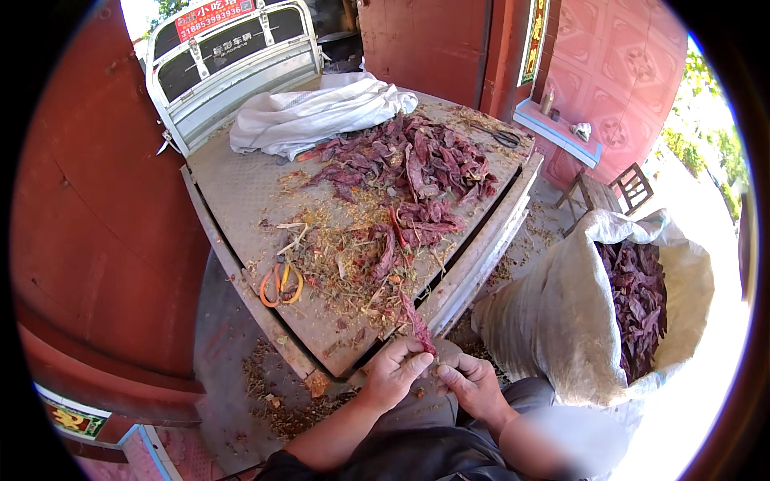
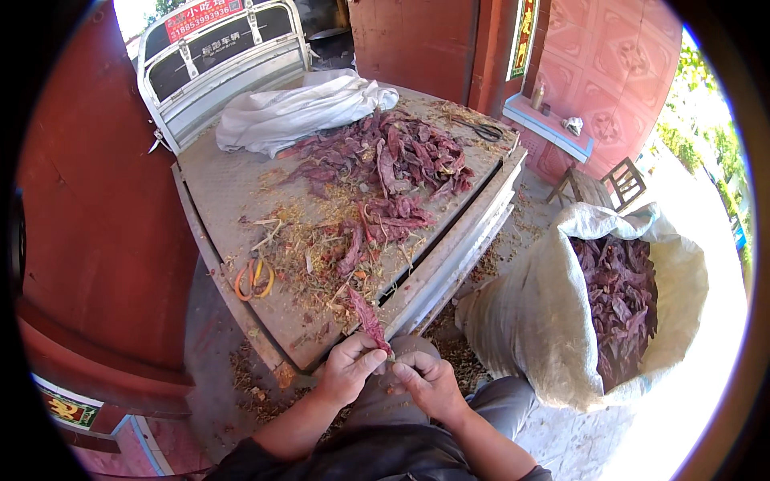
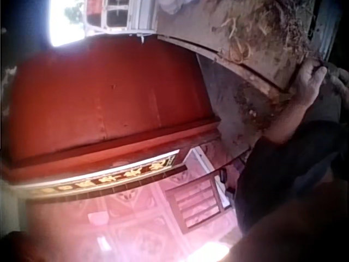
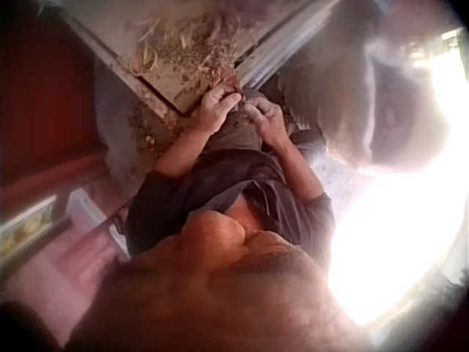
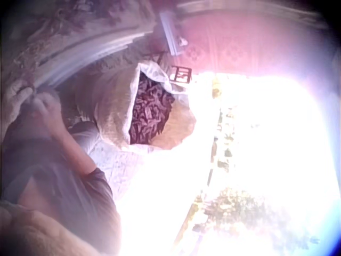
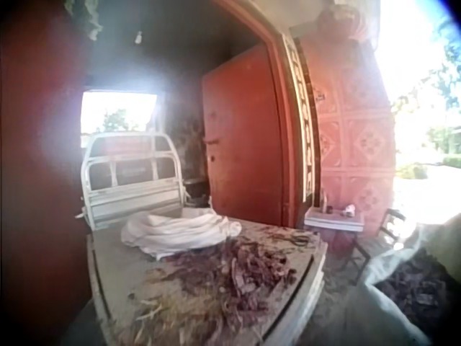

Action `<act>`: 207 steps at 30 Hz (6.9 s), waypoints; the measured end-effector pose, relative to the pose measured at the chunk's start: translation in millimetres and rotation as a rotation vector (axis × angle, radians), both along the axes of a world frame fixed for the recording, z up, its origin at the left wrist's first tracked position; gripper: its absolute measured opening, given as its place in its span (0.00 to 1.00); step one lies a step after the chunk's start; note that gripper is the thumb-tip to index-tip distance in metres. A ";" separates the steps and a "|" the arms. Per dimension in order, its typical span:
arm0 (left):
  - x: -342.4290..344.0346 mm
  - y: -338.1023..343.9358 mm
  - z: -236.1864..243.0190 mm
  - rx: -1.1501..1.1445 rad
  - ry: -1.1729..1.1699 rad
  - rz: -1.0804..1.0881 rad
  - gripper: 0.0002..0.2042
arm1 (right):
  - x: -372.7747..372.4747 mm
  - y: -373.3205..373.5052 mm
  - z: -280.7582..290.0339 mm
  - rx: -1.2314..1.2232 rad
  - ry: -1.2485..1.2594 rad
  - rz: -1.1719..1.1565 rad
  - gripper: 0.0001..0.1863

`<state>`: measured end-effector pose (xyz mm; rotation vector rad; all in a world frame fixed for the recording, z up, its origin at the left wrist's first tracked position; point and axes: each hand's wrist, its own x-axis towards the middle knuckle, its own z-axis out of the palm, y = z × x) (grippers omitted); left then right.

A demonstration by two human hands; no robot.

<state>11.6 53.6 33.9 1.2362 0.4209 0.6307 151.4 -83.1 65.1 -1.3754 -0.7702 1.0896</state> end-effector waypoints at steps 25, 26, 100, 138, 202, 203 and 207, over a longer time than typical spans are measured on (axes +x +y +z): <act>17.5 -48.3 40.2 1.055 0.253 -0.234 0.07 | 42.2 -76.6 12.0 0.142 -0.256 0.047 0.11; 19.7 -50.1 39.8 1.055 0.259 -0.239 0.07 | 42.4 -78.6 8.0 0.113 -0.204 0.022 0.10; 55.1 -41.9 13.2 1.206 0.384 -0.232 0.13 | 103.4 -176.3 116.6 0.282 -0.612 -0.386 0.13; 11.7 31.1 29.2 1.040 0.272 0.450 0.12 | 73.4 -66.7 -4.7 0.050 -0.027 -0.193 0.21; -6.2 132.3 45.9 1.208 0.771 0.704 0.18 | 77.6 -86.6 -75.1 0.074 0.778 -0.385 0.08; -7.8 129.4 48.5 1.141 0.837 0.688 0.19 | 76.2 -85.6 -74.2 0.062 0.765 -0.385 0.07; -23.2 154.9 32.3 1.239 0.738 0.745 0.21 | 74.6 -88.3 -69.3 0.001 0.729 -0.377 0.06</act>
